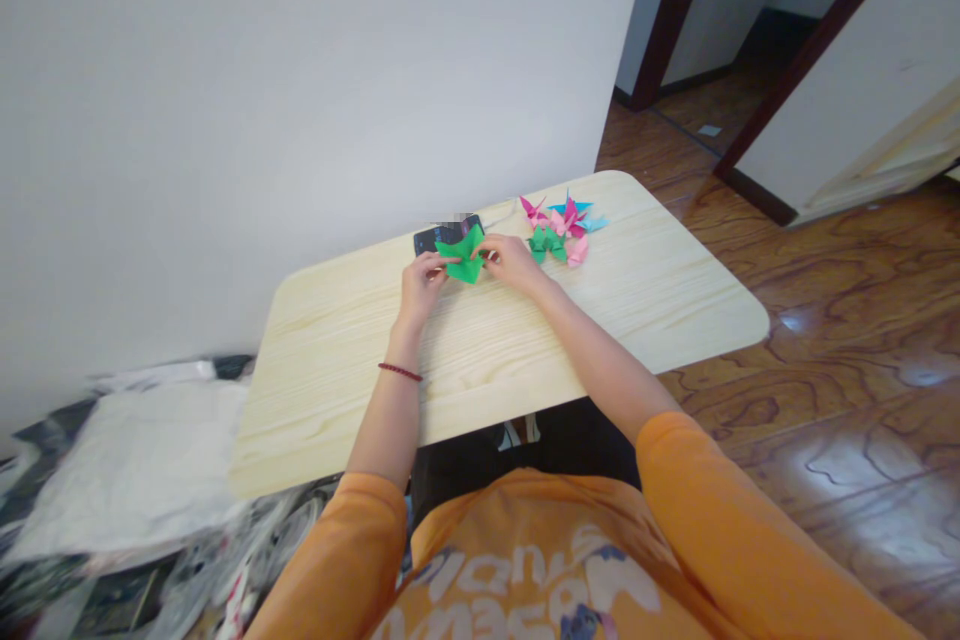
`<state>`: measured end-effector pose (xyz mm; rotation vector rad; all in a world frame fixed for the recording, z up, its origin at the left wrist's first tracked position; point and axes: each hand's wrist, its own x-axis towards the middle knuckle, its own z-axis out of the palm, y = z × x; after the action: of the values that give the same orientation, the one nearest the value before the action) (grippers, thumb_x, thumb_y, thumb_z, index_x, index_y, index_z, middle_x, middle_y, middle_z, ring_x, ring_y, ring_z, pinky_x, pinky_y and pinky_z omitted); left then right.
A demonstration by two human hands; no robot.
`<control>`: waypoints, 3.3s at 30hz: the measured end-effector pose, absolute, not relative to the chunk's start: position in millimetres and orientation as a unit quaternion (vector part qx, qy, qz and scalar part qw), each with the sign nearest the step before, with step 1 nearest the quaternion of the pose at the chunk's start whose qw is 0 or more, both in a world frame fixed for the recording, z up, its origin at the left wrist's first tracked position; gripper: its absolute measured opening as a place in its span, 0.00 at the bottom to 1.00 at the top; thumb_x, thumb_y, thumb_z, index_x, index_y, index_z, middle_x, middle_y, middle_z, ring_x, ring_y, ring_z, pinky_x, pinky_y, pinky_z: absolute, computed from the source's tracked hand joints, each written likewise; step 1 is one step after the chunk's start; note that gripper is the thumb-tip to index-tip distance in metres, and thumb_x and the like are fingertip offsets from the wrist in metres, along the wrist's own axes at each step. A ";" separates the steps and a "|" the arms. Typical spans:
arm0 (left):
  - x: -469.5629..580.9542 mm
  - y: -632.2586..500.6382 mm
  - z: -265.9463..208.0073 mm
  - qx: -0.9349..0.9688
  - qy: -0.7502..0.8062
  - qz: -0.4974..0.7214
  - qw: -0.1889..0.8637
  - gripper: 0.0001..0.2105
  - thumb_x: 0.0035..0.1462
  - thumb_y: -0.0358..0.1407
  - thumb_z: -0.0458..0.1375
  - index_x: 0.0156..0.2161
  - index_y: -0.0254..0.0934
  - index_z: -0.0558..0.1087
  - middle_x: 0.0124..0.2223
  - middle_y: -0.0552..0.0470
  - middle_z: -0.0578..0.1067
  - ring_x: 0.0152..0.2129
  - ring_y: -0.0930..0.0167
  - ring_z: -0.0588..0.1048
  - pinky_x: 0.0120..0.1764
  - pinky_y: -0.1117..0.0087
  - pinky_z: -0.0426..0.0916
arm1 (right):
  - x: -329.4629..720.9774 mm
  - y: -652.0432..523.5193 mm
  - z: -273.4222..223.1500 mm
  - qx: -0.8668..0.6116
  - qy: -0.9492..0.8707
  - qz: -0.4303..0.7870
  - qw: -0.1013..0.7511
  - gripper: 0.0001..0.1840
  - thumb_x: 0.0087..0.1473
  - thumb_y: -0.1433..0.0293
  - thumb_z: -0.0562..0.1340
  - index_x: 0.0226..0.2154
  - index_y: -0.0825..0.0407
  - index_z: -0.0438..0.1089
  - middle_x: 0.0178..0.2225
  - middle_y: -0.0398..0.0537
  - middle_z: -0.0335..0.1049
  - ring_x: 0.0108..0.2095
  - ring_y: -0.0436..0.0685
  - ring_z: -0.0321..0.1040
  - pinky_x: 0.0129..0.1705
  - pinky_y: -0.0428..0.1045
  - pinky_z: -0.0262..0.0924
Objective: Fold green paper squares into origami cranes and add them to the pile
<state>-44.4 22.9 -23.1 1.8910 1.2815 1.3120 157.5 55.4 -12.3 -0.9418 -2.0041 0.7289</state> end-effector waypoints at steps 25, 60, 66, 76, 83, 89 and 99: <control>-33.9 18.9 -22.8 0.728 0.469 0.446 0.224 0.17 0.53 0.25 0.52 0.45 0.39 0.77 0.35 0.51 0.65 0.35 0.71 0.69 0.39 0.70 0.70 | 152.2 40.9 -2.1 -0.408 -0.764 0.266 0.423 0.23 0.43 0.77 0.55 0.45 0.52 0.66 0.31 0.44 0.73 0.25 0.52 0.67 0.33 0.47 0.60; -13.1 17.4 -19.2 0.540 0.476 0.605 0.339 0.10 0.49 0.37 0.64 0.38 0.36 0.75 0.38 0.47 0.79 0.35 0.69 0.78 0.39 0.68 0.73 | 144.3 49.7 -12.5 -0.396 -0.661 0.394 0.502 0.09 0.41 0.68 0.64 0.29 0.53 0.75 0.27 0.45 0.73 0.29 0.52 0.68 0.29 0.46 0.63; -13.9 19.5 -22.7 0.526 0.457 0.606 0.383 0.15 0.45 0.39 0.67 0.39 0.35 0.75 0.38 0.46 0.80 0.34 0.68 0.79 0.40 0.66 0.73 | 141.8 44.7 -5.9 -0.392 -0.616 0.463 0.503 0.09 0.38 0.66 0.66 0.27 0.53 0.73 0.23 0.43 0.71 0.26 0.51 0.67 0.27 0.46 0.63; -12.5 16.9 -18.1 0.512 0.450 0.615 0.396 0.18 0.48 0.48 0.65 0.37 0.35 0.76 0.35 0.47 0.80 0.33 0.68 0.78 0.38 0.67 0.74 | 136.6 39.8 -3.6 -0.342 -0.606 0.496 0.520 0.18 0.43 0.55 0.68 0.28 0.52 0.67 0.23 0.41 0.67 0.22 0.47 0.63 0.22 0.44 0.60; -10.8 18.2 -23.4 0.494 0.445 0.620 0.417 0.19 0.47 0.49 0.66 0.39 0.36 0.74 0.38 0.48 0.79 0.34 0.69 0.78 0.38 0.67 0.75 | 136.3 38.7 -3.6 -0.333 -0.599 0.507 0.523 0.15 0.48 0.60 0.63 0.37 0.50 0.66 0.31 0.41 0.64 0.20 0.44 0.62 0.18 0.42 0.53; -10.7 15.6 -15.2 0.540 0.467 0.611 0.342 0.18 0.52 0.43 0.63 0.48 0.39 0.71 0.43 0.46 0.78 0.39 0.68 0.77 0.42 0.69 0.72 | 138.8 36.1 2.9 -0.328 -0.587 0.524 0.522 0.14 0.43 0.68 0.63 0.36 0.52 0.69 0.31 0.41 0.66 0.21 0.44 0.62 0.21 0.43 0.57; -14.2 4.4 -0.2 0.560 0.420 0.589 0.403 0.15 0.59 0.46 0.54 0.48 0.43 0.73 0.53 0.47 0.73 0.48 0.64 0.73 0.41 0.68 0.72 | 142.8 44.2 -2.8 -0.324 -0.623 0.485 0.521 0.12 0.44 0.63 0.67 0.32 0.53 0.76 0.32 0.44 0.64 0.23 0.46 0.62 0.24 0.46 0.60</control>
<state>-14.2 4.4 -0.2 1.4153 1.0602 1.4883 142.8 44.2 -2.8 -0.7762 -1.4925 1.1620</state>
